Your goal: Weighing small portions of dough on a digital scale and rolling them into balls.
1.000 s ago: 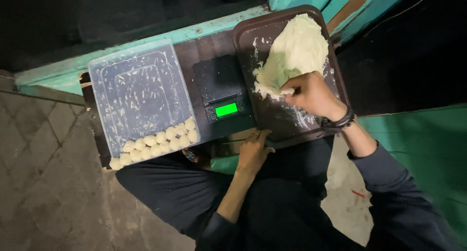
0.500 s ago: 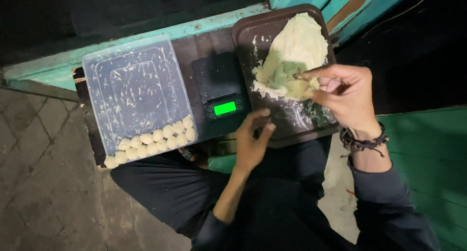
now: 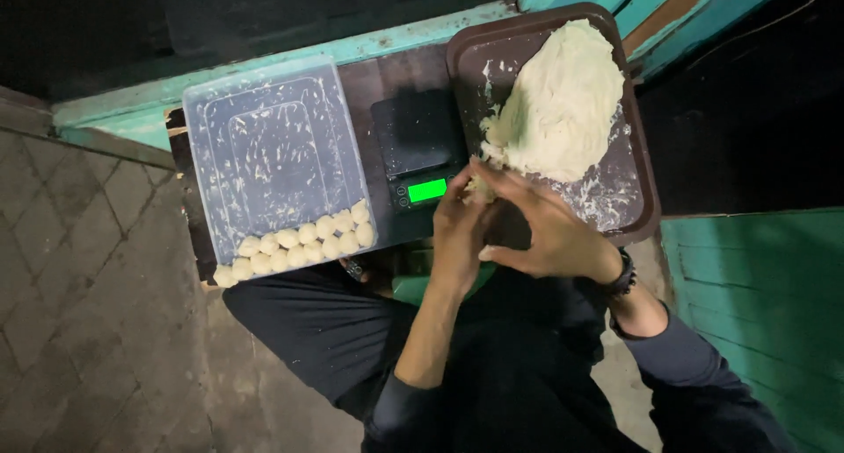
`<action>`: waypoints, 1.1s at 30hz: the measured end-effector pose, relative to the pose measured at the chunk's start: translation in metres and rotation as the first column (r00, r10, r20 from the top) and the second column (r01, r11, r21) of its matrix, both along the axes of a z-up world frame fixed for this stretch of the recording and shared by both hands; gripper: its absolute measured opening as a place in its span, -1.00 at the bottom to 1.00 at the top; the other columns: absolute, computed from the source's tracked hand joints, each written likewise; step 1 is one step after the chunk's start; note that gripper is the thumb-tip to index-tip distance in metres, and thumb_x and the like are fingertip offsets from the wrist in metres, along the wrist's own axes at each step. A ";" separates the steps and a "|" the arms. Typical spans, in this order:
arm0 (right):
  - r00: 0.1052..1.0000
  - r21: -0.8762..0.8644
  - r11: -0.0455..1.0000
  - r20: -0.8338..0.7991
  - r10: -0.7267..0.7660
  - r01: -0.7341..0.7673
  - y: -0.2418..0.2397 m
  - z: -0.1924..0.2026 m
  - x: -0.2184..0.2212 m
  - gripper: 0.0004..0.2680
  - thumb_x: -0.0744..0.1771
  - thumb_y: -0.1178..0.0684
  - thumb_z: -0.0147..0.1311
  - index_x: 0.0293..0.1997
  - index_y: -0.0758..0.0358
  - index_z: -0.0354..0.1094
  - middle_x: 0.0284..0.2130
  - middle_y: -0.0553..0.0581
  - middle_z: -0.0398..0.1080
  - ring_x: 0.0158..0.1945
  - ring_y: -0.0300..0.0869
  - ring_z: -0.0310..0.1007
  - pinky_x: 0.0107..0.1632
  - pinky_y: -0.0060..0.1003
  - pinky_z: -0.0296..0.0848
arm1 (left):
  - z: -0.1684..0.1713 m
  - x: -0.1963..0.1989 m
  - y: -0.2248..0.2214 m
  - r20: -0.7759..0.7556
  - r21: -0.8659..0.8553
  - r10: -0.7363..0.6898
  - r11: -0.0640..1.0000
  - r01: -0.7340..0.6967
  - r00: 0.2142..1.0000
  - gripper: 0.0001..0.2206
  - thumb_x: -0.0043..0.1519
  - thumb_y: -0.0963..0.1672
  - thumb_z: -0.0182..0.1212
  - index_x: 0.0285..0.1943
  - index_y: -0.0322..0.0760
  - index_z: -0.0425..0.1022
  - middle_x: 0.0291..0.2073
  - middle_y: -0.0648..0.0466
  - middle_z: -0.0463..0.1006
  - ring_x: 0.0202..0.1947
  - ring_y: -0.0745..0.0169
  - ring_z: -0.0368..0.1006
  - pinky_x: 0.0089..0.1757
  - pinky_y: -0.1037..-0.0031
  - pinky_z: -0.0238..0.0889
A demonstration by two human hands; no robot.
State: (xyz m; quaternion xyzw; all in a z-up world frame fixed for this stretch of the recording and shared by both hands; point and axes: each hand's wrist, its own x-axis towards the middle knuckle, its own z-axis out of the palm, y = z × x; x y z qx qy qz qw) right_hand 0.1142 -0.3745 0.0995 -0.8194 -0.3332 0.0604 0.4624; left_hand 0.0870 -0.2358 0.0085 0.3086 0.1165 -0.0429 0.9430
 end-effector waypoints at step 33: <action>0.806 0.113 0.894 0.393 -0.442 0.434 0.004 0.008 -0.001 -0.68 0.43 -0.14 -0.07 0.26 0.17 0.40 0.28 0.22 0.33 0.20 -0.09 0.32 0.22 -0.13 -0.13 | 0.000 0.002 0.009 0.153 0.320 0.139 0.930 -0.183 0.978 -0.77 0.22 -0.31 0.30 0.06 -0.45 0.58 -0.13 -0.10 0.64 -0.11 0.24 0.51 -0.07 0.33 0.46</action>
